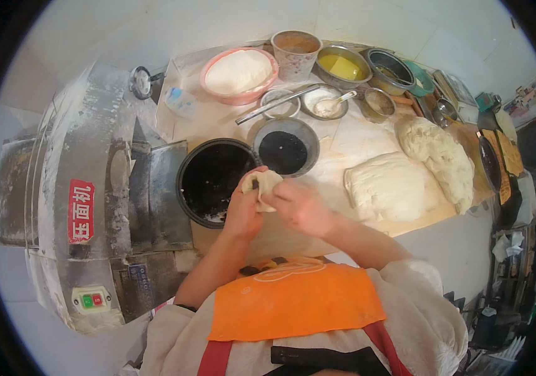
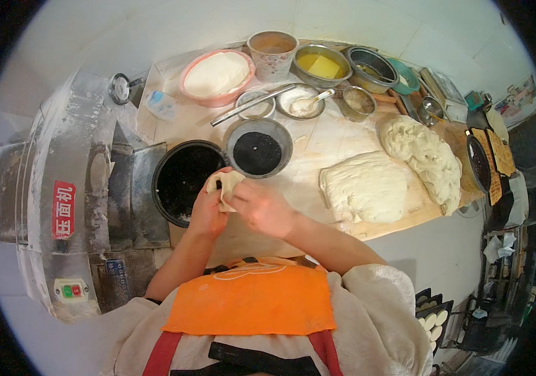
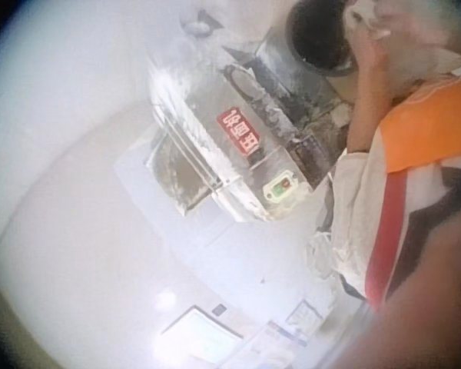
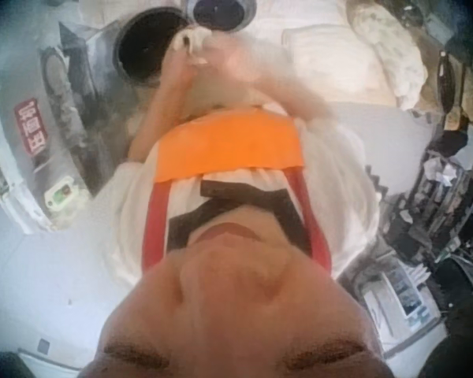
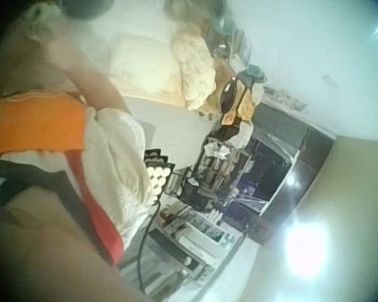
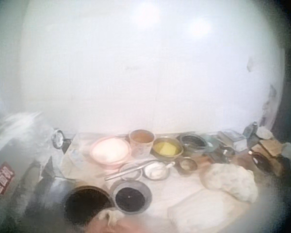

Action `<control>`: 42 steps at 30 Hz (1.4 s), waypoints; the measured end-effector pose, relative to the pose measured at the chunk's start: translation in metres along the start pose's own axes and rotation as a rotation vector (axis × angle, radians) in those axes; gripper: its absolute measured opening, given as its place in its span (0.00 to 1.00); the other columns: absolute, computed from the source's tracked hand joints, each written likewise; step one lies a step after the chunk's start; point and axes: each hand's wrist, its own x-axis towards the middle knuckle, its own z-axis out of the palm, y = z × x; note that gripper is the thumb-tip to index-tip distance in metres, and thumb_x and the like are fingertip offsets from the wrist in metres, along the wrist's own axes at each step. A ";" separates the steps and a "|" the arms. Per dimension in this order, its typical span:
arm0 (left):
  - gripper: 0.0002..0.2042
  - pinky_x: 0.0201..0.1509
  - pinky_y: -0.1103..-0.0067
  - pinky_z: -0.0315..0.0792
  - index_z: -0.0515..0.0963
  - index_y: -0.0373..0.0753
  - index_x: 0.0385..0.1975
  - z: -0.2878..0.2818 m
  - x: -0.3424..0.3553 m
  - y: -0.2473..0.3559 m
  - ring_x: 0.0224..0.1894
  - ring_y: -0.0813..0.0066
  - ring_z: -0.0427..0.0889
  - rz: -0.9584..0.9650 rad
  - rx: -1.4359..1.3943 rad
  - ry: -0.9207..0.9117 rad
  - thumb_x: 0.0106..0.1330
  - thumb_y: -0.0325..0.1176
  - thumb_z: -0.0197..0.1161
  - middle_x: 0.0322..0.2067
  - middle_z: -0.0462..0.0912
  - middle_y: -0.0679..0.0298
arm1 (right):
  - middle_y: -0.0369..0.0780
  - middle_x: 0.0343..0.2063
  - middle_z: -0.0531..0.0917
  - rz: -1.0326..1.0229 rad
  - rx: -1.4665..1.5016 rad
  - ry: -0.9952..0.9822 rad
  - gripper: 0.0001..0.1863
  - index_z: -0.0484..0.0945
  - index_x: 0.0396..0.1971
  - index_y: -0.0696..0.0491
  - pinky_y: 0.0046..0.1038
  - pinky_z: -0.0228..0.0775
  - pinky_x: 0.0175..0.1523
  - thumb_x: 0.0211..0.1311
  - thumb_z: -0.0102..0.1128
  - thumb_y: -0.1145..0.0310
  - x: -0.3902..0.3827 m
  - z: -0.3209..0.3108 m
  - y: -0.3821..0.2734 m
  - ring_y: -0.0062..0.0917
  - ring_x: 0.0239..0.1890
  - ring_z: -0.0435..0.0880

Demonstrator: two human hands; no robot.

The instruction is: The person prepares dough by cutting it into portions, filling some with a dark paste, shaping them into buns, and dipping others into a white powder before placing them on a baking tray.

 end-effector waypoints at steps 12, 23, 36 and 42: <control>0.22 0.59 0.63 0.72 0.66 0.34 0.60 0.086 0.004 -0.042 0.56 0.61 0.76 -0.248 -0.191 -0.224 0.67 0.31 0.54 0.56 0.73 0.55 | 0.37 0.29 0.82 0.856 1.096 0.152 0.12 0.82 0.38 0.59 0.20 0.69 0.27 0.51 0.68 0.78 -0.072 -0.076 0.064 0.17 0.28 0.80; 0.19 0.56 0.81 0.68 0.73 0.31 0.56 0.120 0.008 -0.077 0.49 0.78 0.77 0.052 1.064 -0.252 0.63 0.22 0.52 0.47 0.81 0.65 | 0.37 0.26 0.82 0.525 0.722 -0.021 0.10 0.80 0.35 0.59 0.19 0.66 0.24 0.53 0.68 0.75 -0.098 -0.088 0.087 0.16 0.24 0.77; 0.37 0.53 0.79 0.68 0.57 0.33 0.67 0.161 0.001 0.011 0.57 0.74 0.71 0.028 1.374 -0.399 0.50 0.18 0.54 0.55 0.73 0.57 | 0.37 0.29 0.82 0.825 1.452 0.141 0.14 0.76 0.41 0.58 0.19 0.69 0.25 0.54 0.65 0.76 -0.047 -0.093 0.077 0.17 0.24 0.77; 0.37 0.51 0.78 0.71 0.59 0.32 0.65 0.140 -0.006 0.011 0.53 0.68 0.77 0.131 1.674 -0.294 0.47 0.19 0.55 0.52 0.74 0.53 | 0.36 0.28 0.81 0.828 1.399 0.100 0.14 0.75 0.42 0.58 0.18 0.68 0.25 0.55 0.64 0.77 -0.031 -0.077 0.062 0.16 0.24 0.77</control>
